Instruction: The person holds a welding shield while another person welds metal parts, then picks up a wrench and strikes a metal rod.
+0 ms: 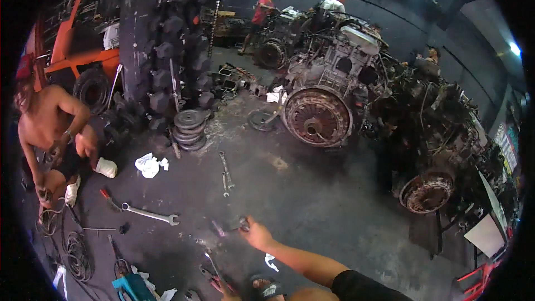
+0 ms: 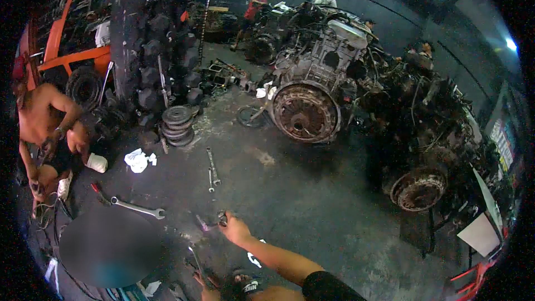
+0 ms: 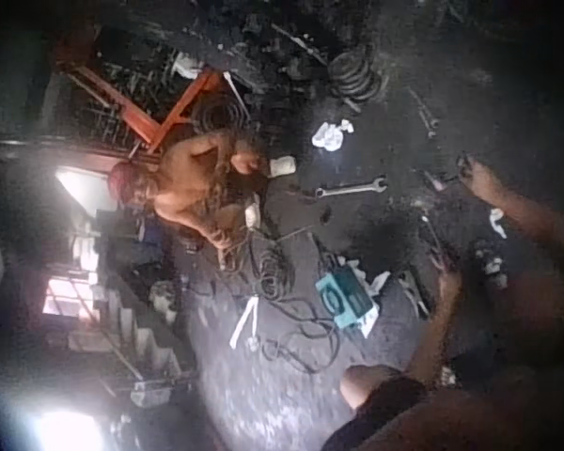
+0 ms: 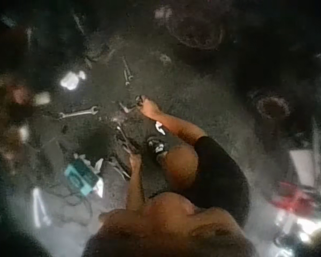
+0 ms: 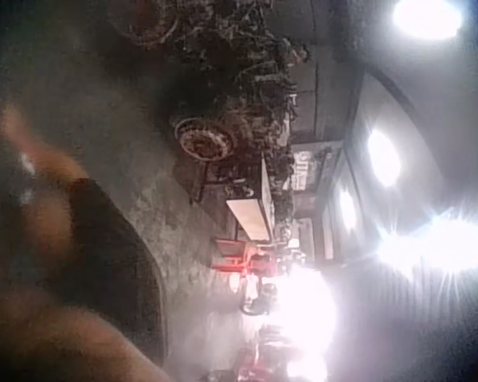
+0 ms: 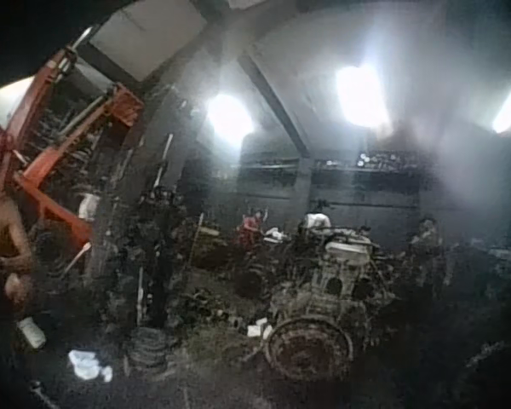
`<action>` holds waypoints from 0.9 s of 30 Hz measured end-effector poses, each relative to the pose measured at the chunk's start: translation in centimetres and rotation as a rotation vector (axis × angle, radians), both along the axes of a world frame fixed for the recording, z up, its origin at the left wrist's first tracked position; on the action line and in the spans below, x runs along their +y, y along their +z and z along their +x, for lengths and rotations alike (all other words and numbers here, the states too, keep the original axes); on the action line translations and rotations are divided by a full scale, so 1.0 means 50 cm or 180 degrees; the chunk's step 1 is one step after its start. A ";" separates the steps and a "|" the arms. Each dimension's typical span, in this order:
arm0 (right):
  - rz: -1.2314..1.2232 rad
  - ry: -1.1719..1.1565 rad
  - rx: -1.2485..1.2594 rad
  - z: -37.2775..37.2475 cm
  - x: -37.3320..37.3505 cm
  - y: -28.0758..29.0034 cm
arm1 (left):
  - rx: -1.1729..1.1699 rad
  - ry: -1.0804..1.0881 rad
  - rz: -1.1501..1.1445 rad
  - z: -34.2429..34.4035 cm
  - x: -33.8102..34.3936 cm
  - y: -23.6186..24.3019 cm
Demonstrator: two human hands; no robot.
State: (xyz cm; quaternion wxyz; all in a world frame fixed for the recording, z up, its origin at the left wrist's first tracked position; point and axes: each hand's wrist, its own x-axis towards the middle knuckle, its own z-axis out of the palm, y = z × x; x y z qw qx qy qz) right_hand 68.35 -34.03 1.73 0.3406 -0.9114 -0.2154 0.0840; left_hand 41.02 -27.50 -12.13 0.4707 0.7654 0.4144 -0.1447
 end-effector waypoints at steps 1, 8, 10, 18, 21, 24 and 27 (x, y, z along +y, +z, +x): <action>-0.0015 0.0105 0.0026 -0.002 0.002 0.007 | -0.0041 -0.0002 -0.0014 -0.001 -0.003 0.003; 0.0354 0.0040 -0.0497 -0.002 0.010 0.002 | -0.0704 0.0217 -0.0052 -0.002 -0.030 -0.006; 0.0440 0.0011 -0.0213 0.003 0.024 -0.011 | -0.0799 0.0326 -0.0051 0.005 -0.023 -0.010; 0.1482 -0.0194 0.0777 -0.021 0.013 -0.003 | -0.0836 0.0498 0.0340 -0.029 -0.009 0.083; 0.1420 -0.0438 0.1090 -0.041 -0.050 -0.070 | -0.0885 0.0738 0.0366 -0.065 -0.018 0.083; 0.1290 -0.0932 0.1595 -0.072 -0.123 -0.172 | -0.0289 0.0749 -0.0244 -0.088 -0.031 0.067; 0.1610 -0.1027 0.1557 -0.059 -0.133 -0.226 | -0.0730 0.0886 -0.0070 -0.057 -0.010 0.074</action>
